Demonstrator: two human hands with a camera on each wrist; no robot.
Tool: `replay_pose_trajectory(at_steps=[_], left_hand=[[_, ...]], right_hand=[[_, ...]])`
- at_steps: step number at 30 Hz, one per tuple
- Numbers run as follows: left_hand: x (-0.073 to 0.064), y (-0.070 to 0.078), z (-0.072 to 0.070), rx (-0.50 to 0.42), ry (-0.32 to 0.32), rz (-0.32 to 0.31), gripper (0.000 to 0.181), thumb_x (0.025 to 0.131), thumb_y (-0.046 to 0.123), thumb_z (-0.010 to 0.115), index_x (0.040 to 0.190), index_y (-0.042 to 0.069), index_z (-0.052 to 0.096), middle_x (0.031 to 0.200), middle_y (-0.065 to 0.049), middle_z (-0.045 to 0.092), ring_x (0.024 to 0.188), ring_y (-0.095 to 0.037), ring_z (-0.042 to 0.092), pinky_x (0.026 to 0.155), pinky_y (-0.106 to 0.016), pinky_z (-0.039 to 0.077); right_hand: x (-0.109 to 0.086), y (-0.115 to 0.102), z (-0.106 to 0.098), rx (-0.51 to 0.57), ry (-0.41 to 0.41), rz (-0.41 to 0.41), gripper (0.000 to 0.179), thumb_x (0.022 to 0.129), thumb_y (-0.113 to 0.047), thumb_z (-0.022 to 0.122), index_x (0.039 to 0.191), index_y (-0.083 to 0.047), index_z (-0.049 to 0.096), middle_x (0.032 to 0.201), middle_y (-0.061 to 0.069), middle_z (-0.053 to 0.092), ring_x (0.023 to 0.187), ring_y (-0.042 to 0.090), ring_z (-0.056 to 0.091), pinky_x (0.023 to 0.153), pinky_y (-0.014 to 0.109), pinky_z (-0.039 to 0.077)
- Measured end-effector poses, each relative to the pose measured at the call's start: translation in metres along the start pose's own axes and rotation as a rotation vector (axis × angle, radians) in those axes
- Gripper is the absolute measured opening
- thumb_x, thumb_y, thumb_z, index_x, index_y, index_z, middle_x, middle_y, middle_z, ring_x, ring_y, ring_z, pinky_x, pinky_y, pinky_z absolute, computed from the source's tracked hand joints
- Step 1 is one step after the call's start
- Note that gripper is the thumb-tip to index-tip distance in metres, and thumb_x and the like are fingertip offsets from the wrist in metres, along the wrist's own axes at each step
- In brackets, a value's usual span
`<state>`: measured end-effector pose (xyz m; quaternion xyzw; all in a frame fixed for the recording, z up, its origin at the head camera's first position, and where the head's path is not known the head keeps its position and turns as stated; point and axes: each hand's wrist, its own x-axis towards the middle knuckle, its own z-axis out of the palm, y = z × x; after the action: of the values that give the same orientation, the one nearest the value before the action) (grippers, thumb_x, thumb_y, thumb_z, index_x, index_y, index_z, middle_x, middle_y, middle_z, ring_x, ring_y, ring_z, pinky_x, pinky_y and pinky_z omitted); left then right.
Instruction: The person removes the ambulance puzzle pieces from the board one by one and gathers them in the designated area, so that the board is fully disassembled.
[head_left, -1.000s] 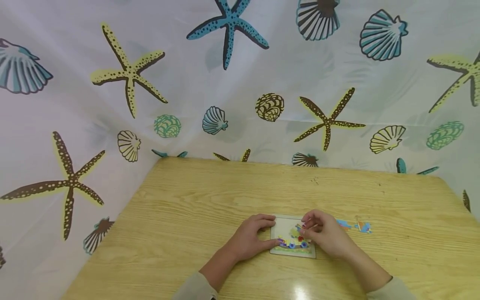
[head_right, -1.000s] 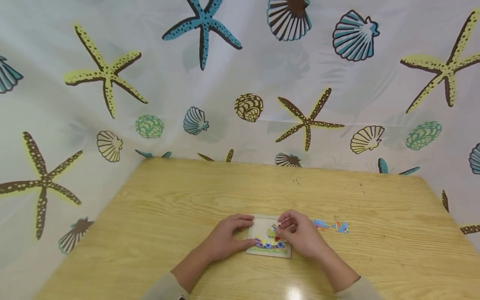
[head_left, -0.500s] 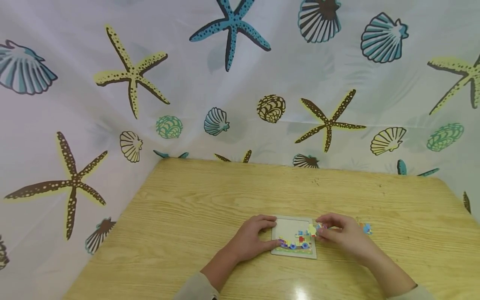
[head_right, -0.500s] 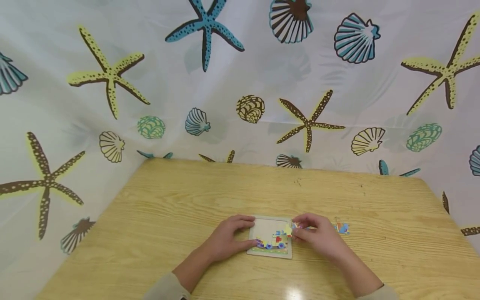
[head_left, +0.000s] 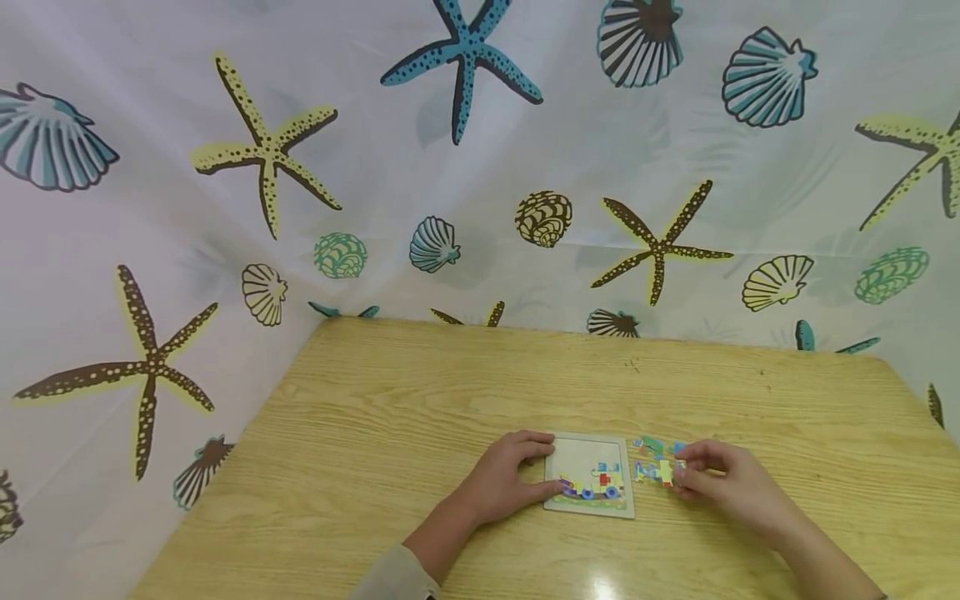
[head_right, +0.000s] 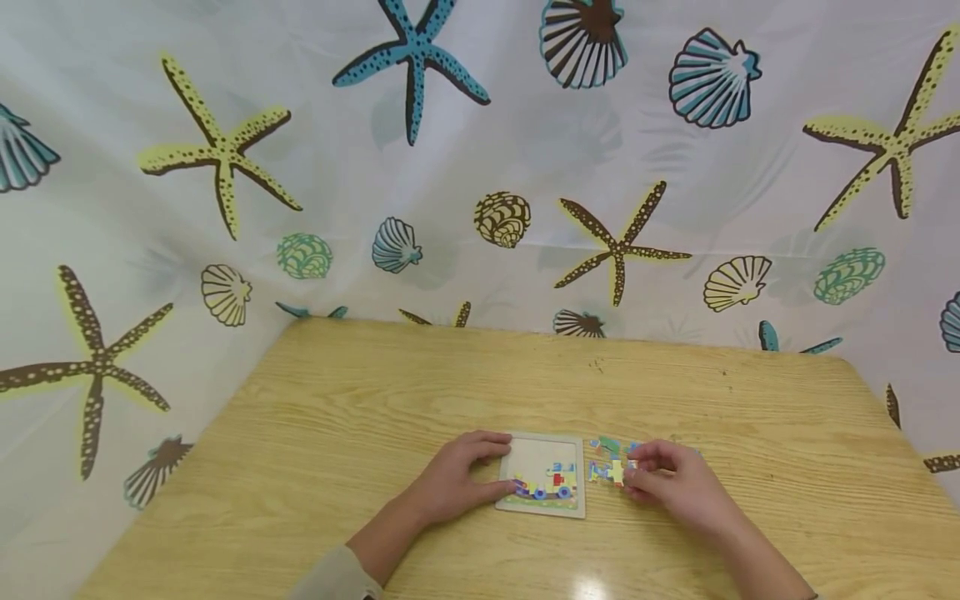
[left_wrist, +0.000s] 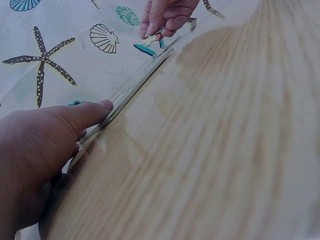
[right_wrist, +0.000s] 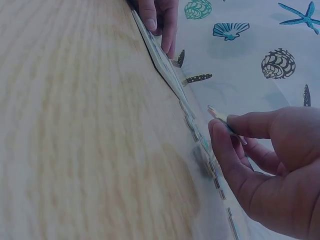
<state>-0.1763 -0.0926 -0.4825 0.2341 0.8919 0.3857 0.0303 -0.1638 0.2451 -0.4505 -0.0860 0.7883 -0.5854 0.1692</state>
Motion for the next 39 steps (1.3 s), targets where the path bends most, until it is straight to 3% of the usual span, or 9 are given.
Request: replay_pose_trajectory(at_steps=[9,14,17,21,27,33,39], left_hand=[[-0.001,-0.001,0.0,0.001,0.004,0.002,0.059,0.087,0.042,0.077,0.132,0.006,0.064,0.141,-0.001,0.058,0.133,-0.024,0.053,0.111,-0.044,0.044],[-0.002,-0.002,0.0,0.002,0.006,0.002,0.059,0.087,0.042,0.077,0.132,0.007,0.064,0.141,0.0,0.058,0.133,-0.024,0.053,0.111,-0.044,0.044],[-0.002,-0.002,0.0,0.001,0.006,0.002,0.059,0.087,0.042,0.077,0.132,0.007,0.064,0.141,0.0,0.058,0.133,-0.024,0.053,0.111,-0.044,0.044],[-0.002,-0.001,0.0,-0.003,0.003,0.002,0.058,0.087,0.042,0.077,0.132,0.007,0.065,0.141,0.0,0.058,0.133,-0.023,0.053,0.111,-0.044,0.044],[-0.002,-0.003,0.002,0.006,0.004,-0.006,0.06,0.086,0.044,0.077,0.133,0.009,0.064,0.142,0.002,0.058,0.134,-0.023,0.052,0.112,-0.044,0.043],[-0.002,-0.004,0.001,0.012,0.0,-0.001,0.06,0.087,0.045,0.077,0.133,0.009,0.064,0.142,0.002,0.058,0.134,-0.022,0.052,0.112,-0.043,0.044],[-0.001,-0.002,0.0,0.011,-0.005,0.0,0.059,0.087,0.044,0.076,0.133,0.009,0.064,0.141,0.001,0.058,0.134,-0.023,0.052,0.112,-0.044,0.044]], right_hand=[[-0.004,0.006,-0.005,-0.084,0.098,0.08,0.036,0.097,-0.014,0.066,0.121,0.011,0.057,0.103,0.013,0.065,0.086,0.014,0.069,0.076,0.027,0.061],[-0.005,0.003,-0.001,-0.344,0.165,0.043,0.025,0.096,-0.015,0.067,0.11,0.005,0.064,0.088,0.007,0.068,0.072,0.012,0.065,0.063,0.024,0.057],[-0.005,0.002,0.002,-0.56,0.233,-0.002,0.025,0.093,-0.021,0.07,0.106,0.001,0.067,0.087,0.004,0.071,0.075,0.016,0.066,0.068,0.034,0.058],[-0.005,0.0,0.003,-0.687,0.28,-0.019,0.025,0.091,-0.023,0.073,0.102,-0.001,0.069,0.09,0.003,0.071,0.083,0.019,0.066,0.075,0.043,0.057],[-0.005,-0.001,0.004,-0.625,0.246,0.027,0.022,0.092,-0.021,0.07,0.103,-0.002,0.068,0.086,0.002,0.067,0.077,0.014,0.061,0.068,0.031,0.054],[-0.004,-0.005,0.01,-0.392,0.168,0.066,0.027,0.095,-0.017,0.068,0.11,0.005,0.064,0.086,0.008,0.065,0.068,0.015,0.064,0.06,0.024,0.057],[0.003,-0.012,0.023,-0.214,0.019,0.033,0.038,0.097,-0.018,0.066,0.12,0.011,0.059,0.093,0.013,0.066,0.073,0.019,0.066,0.067,0.027,0.061]])
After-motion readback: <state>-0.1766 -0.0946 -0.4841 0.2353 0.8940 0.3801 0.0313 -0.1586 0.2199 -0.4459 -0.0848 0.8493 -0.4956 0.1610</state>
